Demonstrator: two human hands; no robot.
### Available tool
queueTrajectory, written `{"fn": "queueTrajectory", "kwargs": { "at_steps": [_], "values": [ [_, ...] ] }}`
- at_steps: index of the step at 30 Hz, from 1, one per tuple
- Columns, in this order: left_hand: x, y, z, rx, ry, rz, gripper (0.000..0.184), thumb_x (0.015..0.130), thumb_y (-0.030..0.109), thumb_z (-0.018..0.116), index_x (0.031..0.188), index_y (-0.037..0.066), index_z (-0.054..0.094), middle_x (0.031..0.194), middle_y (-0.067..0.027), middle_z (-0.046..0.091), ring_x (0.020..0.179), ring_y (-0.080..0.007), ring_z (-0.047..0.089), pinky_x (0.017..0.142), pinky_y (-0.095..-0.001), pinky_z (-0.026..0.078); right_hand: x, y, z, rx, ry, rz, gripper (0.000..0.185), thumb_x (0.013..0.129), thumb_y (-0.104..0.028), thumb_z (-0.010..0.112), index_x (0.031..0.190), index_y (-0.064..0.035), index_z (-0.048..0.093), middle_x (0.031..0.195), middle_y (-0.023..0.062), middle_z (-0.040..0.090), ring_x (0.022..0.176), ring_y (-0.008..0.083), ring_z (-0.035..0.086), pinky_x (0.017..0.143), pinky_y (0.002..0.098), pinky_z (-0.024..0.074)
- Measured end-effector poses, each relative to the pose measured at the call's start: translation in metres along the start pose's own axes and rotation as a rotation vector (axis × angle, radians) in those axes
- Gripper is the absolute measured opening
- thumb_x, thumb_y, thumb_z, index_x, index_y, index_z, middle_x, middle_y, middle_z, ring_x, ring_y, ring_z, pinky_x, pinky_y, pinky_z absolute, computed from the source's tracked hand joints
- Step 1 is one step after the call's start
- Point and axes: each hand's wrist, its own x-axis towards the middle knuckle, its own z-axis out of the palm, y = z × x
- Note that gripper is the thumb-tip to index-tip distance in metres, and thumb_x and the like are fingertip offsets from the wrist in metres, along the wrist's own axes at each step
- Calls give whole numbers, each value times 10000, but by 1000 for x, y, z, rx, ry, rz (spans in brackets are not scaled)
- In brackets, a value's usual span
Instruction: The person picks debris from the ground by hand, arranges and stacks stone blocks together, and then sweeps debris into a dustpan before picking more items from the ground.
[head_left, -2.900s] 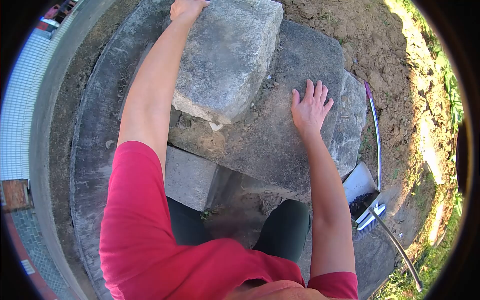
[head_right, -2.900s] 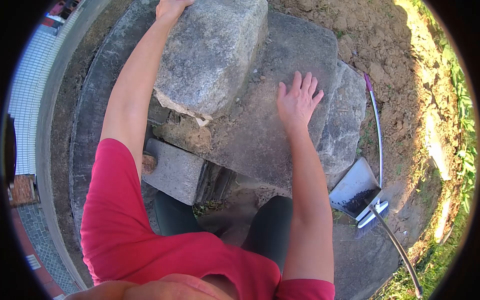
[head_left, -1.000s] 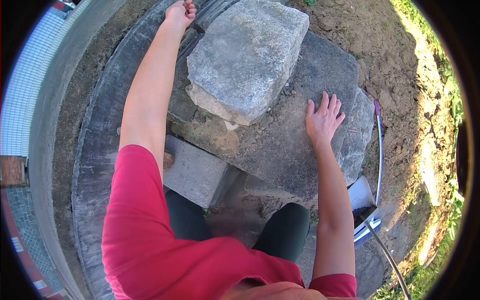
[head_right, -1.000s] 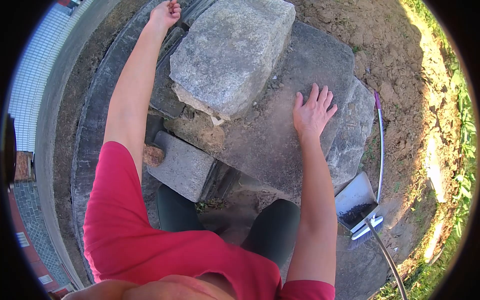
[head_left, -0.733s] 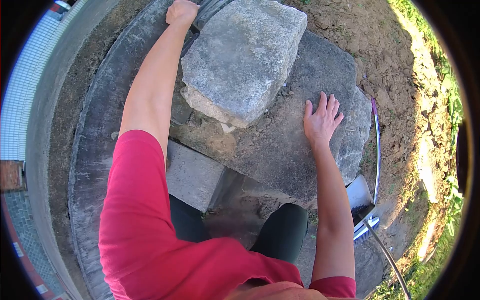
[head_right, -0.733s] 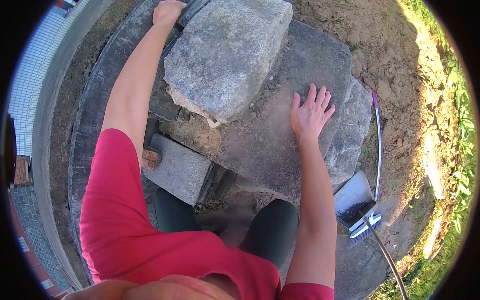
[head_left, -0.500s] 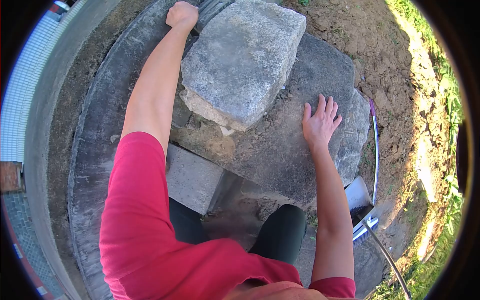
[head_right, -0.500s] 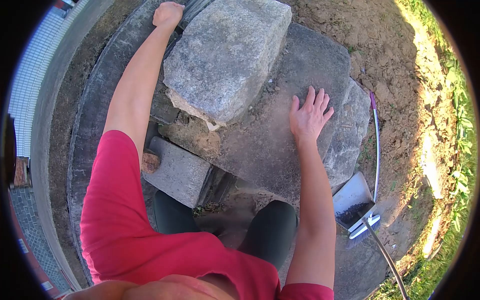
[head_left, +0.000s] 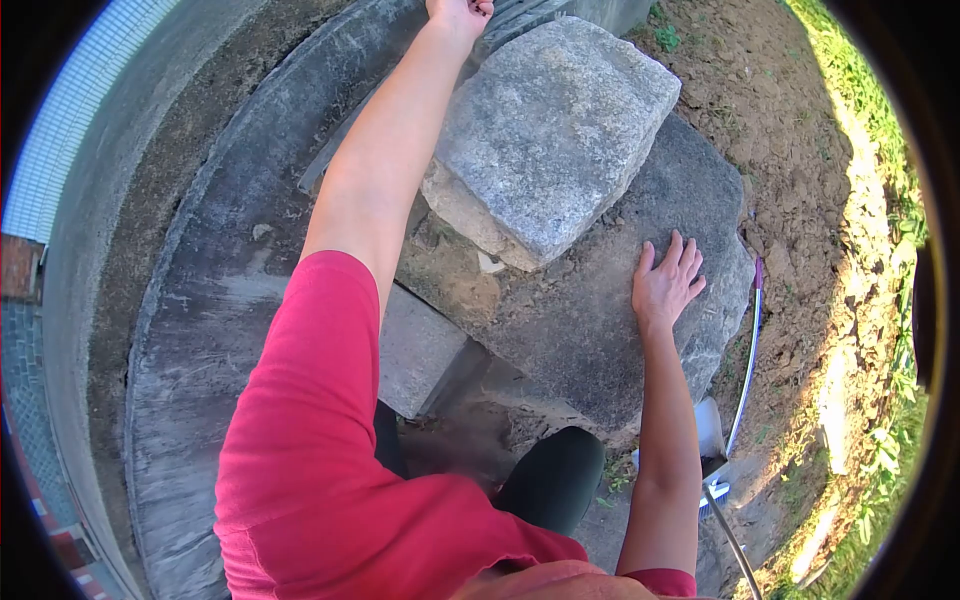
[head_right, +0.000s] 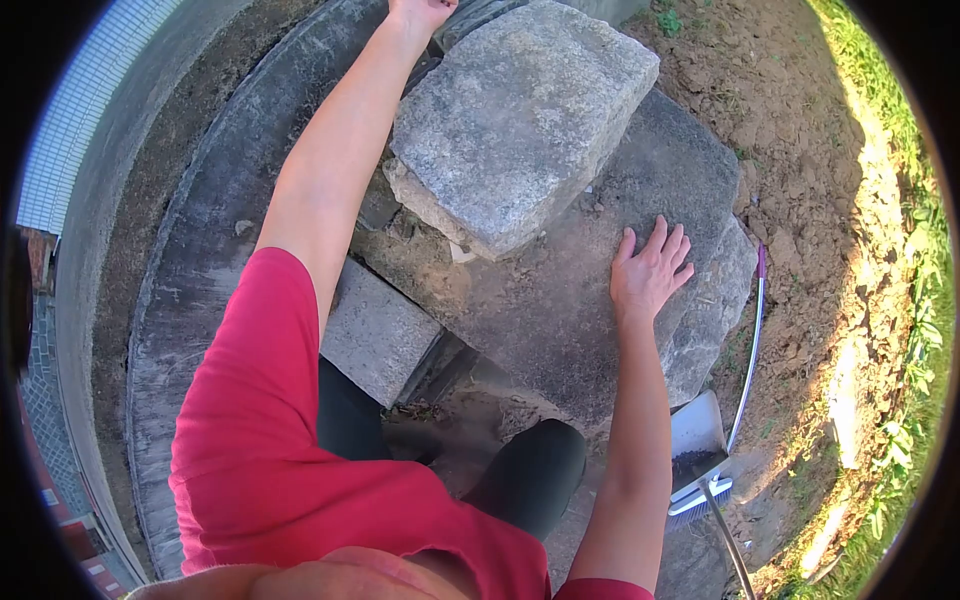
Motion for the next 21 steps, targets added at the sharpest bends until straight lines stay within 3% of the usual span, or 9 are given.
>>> {"fn": "queueTrajectory", "kwargs": {
  "at_steps": [4, 5, 8, 9, 12, 13, 16, 19, 21],
  "values": [
    [48, -6, -20, 373, -76, 111, 135, 950, 131, 526, 844, 83, 596, 648, -27, 518, 556, -163, 497, 423, -280, 369, 0, 1, 0, 11, 5, 0, 585, 986, -436, 476, 1453, -88, 418, 1540, 194, 342, 1456, 348, 254, 1154, 574, 169],
    [122, 0, -60, 633, -295, 59, 205, 924, 147, 510, 849, 52, 676, 674, -71, 617, 608, -249, 592, 512, -351, 471, 0, 1, 0, 13, 3, -1, 586, 986, -434, 478, 1454, -88, 416, 1541, 196, 340, 1456, 350, 253, 1154, 574, 170],
    [29, -5, -7, 2307, -331, 1115, 276, 891, 205, 510, 916, 49, 737, 849, -131, 719, 801, -327, 683, 694, -427, 533, 0, 2, 1, 12, 9, -11, 588, 982, -428, 485, 1451, -79, 415, 1537, 206, 337, 1451, 365, 253, 1148, 587, 175],
    [15, -6, 5, 2358, -326, 1002, 302, 854, 254, 526, 973, 91, 750, 1050, -123, 709, 993, -327, 677, 863, -436, 520, 1, 2, 2, 10, 12, -14, 588, 981, -427, 486, 1449, -77, 416, 1535, 208, 338, 1450, 368, 254, 1146, 591, 176],
    [26, -18, 21, 2578, -287, 971, 295, 864, 256, 517, 961, 126, 763, 1045, -122, 713, 1009, -312, 676, 883, -431, 522, 0, 2, 4, 24, 9, -18, 591, 978, -418, 486, 1448, -69, 408, 1532, 215, 333, 1449, 374, 251, 1143, 605, 170],
    [-6, -22, 34, 2165, -177, 834, 262, 859, 244, 552, 975, 152, 769, 1052, -117, 715, 1012, -314, 674, 893, -426, 525, 1, 2, 5, 18, 7, -14, 593, 977, -417, 485, 1450, -69, 404, 1533, 215, 330, 1450, 374, 248, 1145, 605, 166],
    [-50, -20, 55, 2142, -141, 793, 234, 845, 236, 598, 989, 175, 771, 1042, -104, 722, 995, -309, 678, 875, -423, 532, 3, 4, 5, 17, -13, -4, 604, 973, -414, 477, 1459, -67, 385, 1542, 216, 315, 1457, 374, 234, 1154, 602, 141],
    [-48, -21, 44, 2181, -321, 1092, 227, 827, 249, 641, 1004, 197, 774, 1019, -82, 729, 988, -301, 678, 867, -414, 535, 2, 4, 7, 26, -18, 3, 608, 972, -415, 474, 1462, -66, 381, 1544, 217, 310, 1459, 374, 230, 1158, 601, 129],
    [-51, -24, 42, 2216, -346, 1150, 200, 832, 229, 627, 955, 176, 776, 981, -91, 733, 954, -298, 690, 833, -417, 544, 2, 3, 6, 32, -20, 3, 610, 971, -414, 474, 1463, -65, 380, 1546, 217, 308, 1461, 374, 228, 1159, 601, 124]
  ]
}}
